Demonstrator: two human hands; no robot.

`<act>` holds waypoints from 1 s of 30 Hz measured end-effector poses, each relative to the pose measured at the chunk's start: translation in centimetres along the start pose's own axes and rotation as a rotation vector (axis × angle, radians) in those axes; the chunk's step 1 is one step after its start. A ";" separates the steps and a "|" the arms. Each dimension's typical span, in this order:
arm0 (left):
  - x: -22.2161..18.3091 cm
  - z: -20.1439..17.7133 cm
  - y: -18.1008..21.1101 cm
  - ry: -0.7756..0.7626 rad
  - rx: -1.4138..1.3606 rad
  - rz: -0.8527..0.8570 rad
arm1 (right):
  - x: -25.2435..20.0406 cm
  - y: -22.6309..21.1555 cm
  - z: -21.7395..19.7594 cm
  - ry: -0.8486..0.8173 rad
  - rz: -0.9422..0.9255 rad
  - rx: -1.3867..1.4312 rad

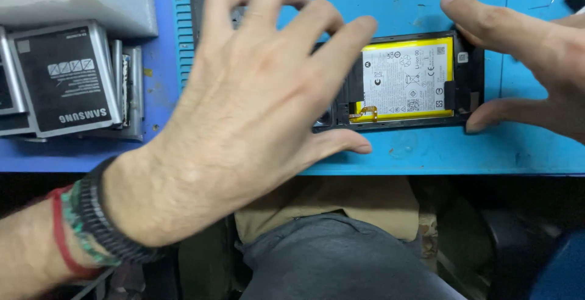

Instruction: Assembling a mobile phone by fitting the internal frame and connecting components on a repair bench.

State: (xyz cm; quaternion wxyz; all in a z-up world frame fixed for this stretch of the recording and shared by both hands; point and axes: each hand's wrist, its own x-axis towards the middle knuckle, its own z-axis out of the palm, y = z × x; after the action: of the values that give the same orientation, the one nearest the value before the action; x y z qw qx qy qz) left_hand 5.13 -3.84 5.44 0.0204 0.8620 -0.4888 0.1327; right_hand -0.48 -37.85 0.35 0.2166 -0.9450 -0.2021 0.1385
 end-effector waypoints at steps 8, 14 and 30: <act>4.2 3.1 3.6 0.175 0.060 -0.015 | 0.3 -2.9 -1.7 0.103 0.009 -0.081; 5.3 2.3 3.7 0.111 0.139 -0.006 | 0.1 -2.5 -1.6 0.134 -0.028 0.204; 7.6 3.2 5.5 0.251 -0.127 -0.046 | 0.0 -3.5 -0.9 0.214 -0.038 0.302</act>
State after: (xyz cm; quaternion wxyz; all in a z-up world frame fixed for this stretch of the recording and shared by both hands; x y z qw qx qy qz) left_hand 4.82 -13.62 3.77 0.1392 0.8466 -0.4697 0.2079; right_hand -1.27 -35.29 2.71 0.3787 -0.9072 -0.1727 0.0616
